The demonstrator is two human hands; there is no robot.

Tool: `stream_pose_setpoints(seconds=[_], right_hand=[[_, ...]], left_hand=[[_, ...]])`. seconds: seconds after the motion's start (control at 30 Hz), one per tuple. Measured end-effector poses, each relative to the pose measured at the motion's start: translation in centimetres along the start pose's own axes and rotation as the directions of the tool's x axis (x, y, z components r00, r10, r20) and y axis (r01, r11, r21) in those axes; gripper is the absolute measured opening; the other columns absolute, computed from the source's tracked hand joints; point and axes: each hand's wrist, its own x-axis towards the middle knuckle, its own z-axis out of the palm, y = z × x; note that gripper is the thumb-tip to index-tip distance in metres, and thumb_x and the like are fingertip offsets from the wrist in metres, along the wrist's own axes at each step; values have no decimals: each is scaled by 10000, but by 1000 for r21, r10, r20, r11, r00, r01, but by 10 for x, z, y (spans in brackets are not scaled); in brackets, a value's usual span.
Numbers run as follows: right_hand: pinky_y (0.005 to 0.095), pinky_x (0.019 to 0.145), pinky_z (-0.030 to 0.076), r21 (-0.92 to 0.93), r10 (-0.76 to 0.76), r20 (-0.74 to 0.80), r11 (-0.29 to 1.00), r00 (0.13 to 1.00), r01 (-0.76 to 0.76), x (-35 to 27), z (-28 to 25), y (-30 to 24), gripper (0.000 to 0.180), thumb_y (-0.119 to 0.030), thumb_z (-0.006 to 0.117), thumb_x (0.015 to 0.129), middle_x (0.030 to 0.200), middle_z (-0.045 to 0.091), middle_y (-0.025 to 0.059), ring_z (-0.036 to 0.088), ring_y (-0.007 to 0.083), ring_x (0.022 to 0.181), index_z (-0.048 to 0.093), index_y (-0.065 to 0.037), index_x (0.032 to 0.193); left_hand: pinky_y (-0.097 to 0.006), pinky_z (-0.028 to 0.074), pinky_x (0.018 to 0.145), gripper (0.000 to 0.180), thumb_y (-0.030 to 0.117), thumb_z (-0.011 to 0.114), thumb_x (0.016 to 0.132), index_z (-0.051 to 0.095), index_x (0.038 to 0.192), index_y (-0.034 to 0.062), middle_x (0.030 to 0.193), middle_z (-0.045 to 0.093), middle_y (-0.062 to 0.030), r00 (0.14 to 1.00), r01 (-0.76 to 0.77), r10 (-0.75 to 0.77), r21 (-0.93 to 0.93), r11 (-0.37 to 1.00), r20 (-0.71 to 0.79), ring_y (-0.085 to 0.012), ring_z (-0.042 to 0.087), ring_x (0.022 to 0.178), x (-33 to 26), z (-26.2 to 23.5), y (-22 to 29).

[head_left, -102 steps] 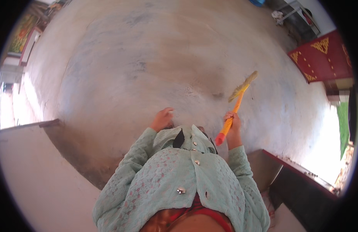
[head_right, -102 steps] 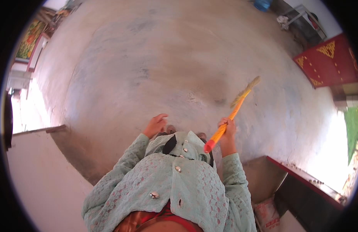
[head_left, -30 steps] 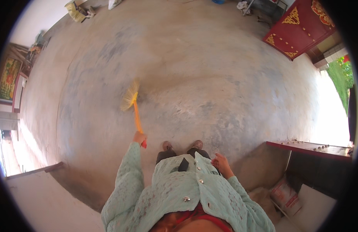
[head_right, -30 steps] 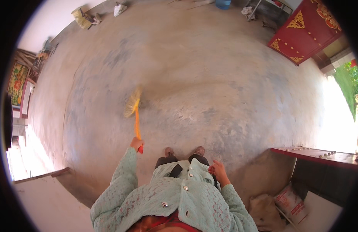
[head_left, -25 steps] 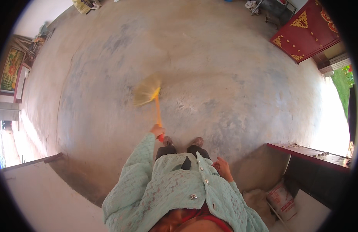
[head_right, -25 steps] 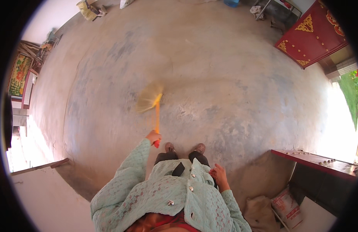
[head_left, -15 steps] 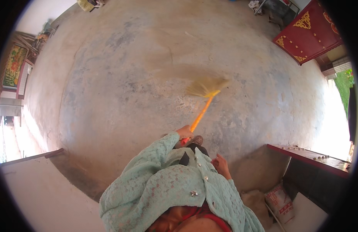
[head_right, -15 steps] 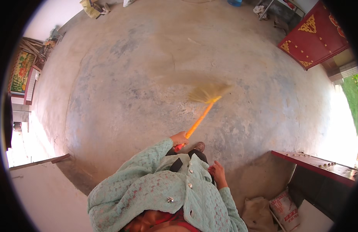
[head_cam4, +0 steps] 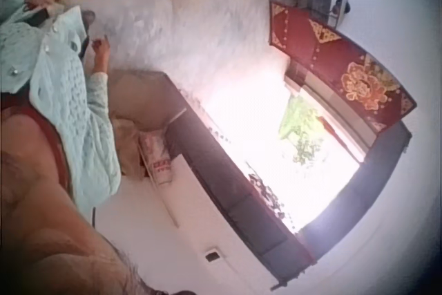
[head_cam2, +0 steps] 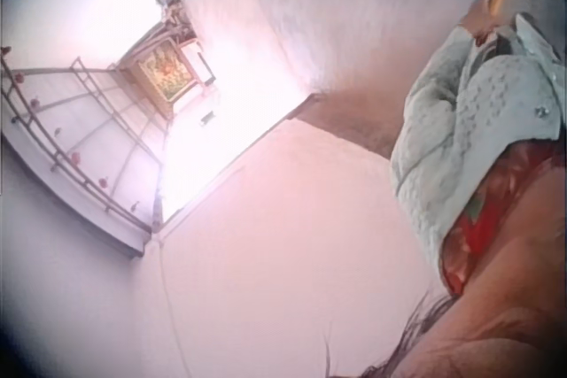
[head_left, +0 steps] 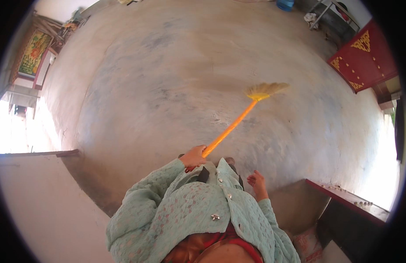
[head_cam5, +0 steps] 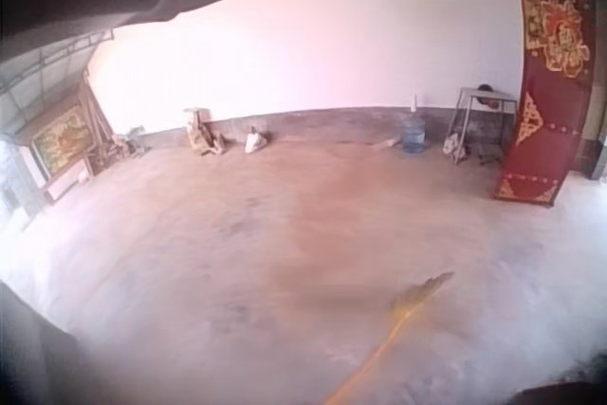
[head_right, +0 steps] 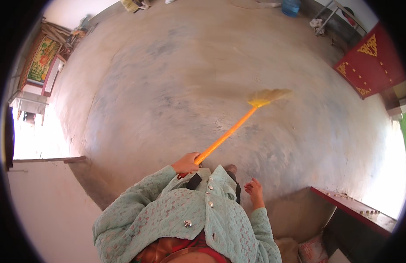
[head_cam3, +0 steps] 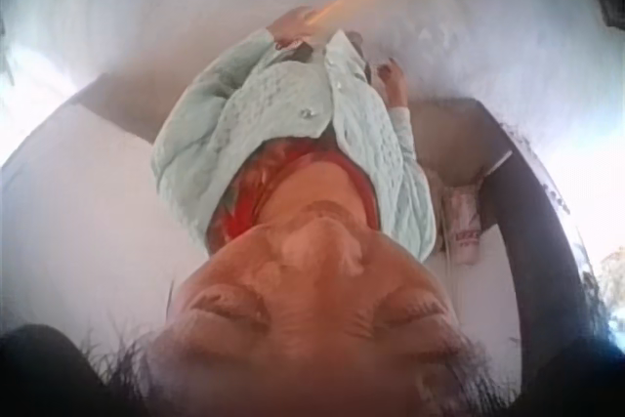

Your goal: The person sweeps a concrete floor using a yellow broom, moving from the interior of a room toward an open doorway and then onto an outdoor patio area. The person sweeps debris toward the doorway and continues sweeping the outdoor surface.

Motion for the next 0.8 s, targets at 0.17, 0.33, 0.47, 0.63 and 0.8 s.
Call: stream_pose_setpoints(seconds=[0.17, 0.33, 0.47, 0.63, 0.8], right_hand=[[284, 582, 473, -129, 3, 74, 992, 997, 6, 40, 30, -33, 458, -144, 434, 783, 739, 542, 72, 554, 173, 674, 319, -23, 1210], [271, 584, 474, -295, -107, 155, 944, 982, 149, 55, 113, -93, 440, -156, 431, 803, 735, 537, 64, 552, 162, 672, 321, -19, 1206], [269, 588, 475, -361, -130, 105, 919, 986, 160, 52, 150, -124, 430, -156, 433, 804, 752, 540, 66, 555, 166, 675, 330, -19, 1198], [271, 562, 479, -364, -62, -37, 930, 997, 44, 20, 171, -142, 454, -136, 440, 796, 750, 541, 78, 556, 170, 652, 316, -32, 1220], [289, 572, 480, -220, 18, -182, 974, 983, -58, 8, 160, -126, 472, -133, 425, 798, 755, 546, 88, 558, 181, 662, 282, -23, 1235]], left_hand=[[-268, 414, 401, 397, 55, 547, 599, 433, 967, -43, 644, 494, -86, 968, 52, -73, -92, 994, -238, -141, 492, 444, -33, -48, -25], [-282, 411, 381, 390, 38, 536, 606, 426, 971, -46, 645, 490, -95, 876, 127, -219, -231, 965, -430, -155, 498, 436, -33, -106, -98], [-295, 413, 377, 345, 33, 529, 608, 427, 923, -62, 609, 482, -94, 817, 168, -299, -292, 942, -493, -166, 498, 422, -21, -156, -129], [-316, 444, 402, 243, 34, 523, 606, 444, 790, -104, 618, 532, -146, 843, 347, -430, -284, 894, -324, -188, 553, 478, 19, -205, -145], [-357, 473, 560, 358, 203, 578, 587, 516, 757, -106, 646, 555, -214, 944, 287, -217, 297, 911, -247, -308, 585, 640, 69, -184, -161]])
